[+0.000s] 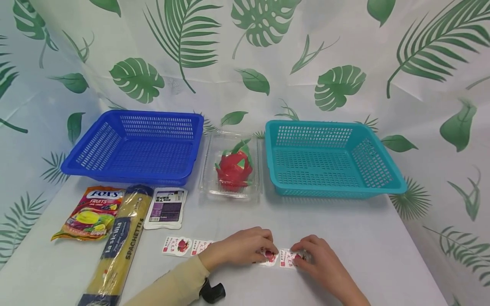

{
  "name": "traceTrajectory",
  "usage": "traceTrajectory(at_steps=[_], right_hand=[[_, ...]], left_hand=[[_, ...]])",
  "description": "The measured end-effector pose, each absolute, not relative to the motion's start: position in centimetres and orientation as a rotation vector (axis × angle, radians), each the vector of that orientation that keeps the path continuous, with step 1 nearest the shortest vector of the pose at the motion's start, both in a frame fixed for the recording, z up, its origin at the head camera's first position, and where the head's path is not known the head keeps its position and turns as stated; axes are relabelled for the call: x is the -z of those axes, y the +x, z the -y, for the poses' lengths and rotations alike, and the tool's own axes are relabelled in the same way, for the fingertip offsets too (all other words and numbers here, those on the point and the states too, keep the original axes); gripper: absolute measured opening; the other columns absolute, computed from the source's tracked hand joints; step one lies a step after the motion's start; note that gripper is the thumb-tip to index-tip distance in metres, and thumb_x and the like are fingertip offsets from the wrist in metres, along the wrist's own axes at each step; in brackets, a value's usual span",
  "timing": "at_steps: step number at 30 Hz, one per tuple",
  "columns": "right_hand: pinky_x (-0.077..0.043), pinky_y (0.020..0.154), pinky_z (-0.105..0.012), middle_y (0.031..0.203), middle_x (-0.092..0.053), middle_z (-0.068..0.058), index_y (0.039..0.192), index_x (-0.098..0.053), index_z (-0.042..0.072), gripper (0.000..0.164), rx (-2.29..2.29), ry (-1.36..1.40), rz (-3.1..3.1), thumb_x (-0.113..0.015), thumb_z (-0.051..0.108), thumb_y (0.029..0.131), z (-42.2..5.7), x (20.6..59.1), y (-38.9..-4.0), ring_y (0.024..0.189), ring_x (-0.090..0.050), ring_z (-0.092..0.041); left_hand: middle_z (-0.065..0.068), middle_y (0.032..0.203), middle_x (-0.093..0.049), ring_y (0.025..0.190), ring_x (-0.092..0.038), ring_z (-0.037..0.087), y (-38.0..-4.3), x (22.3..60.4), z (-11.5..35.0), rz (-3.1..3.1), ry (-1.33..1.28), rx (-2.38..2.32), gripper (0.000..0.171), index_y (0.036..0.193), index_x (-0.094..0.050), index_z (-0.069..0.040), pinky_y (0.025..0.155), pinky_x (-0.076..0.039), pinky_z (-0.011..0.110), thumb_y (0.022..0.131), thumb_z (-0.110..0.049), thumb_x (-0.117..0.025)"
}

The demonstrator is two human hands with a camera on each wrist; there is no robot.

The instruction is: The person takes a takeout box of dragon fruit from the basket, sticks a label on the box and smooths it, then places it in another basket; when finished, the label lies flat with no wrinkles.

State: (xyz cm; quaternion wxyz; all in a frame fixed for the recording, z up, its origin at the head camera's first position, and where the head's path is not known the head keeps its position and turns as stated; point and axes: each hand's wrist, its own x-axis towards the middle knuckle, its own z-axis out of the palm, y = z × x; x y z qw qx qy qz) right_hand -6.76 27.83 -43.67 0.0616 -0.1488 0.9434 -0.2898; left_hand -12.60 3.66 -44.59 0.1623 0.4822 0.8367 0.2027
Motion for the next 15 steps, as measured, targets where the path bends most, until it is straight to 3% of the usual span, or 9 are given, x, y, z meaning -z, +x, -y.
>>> traceTrajectory(at_steps=[4, 15], right_hand=[[-0.051, 0.073, -0.027, 0.099, -0.06, 0.013, 0.1, -0.07, 0.024, 0.02, 0.883, -0.584, -2.825, -0.079, 0.019, 0.082, -27.73, 43.74, -7.08, 0.087, -0.056, -0.006], [-0.05, 0.074, -0.026, 0.1, -0.058, 0.012, 0.106, -0.071, 0.021, 0.022, 0.879, -0.633, -2.74, -0.076, 0.02, 0.085, -27.22, 44.02, -7.81, 0.088, -0.053, -0.006]], left_hand=[[-0.01, 0.104, -0.058, 0.089, -0.049, -0.001, -12.77, 44.71, -3.78, -2.377, 1.36, -0.604, 0.027, 0.118, -0.072, -0.021, 0.075, -0.038, 0.01, 0.091, -0.02, -0.071], [-0.01, 0.103, -0.059, 0.09, -0.049, -0.001, -12.92, 44.98, -3.94, -2.38, 1.333, -0.612, 0.026, 0.116, -0.073, -0.021, 0.077, -0.039, 0.01, 0.089, -0.02, -0.073]])
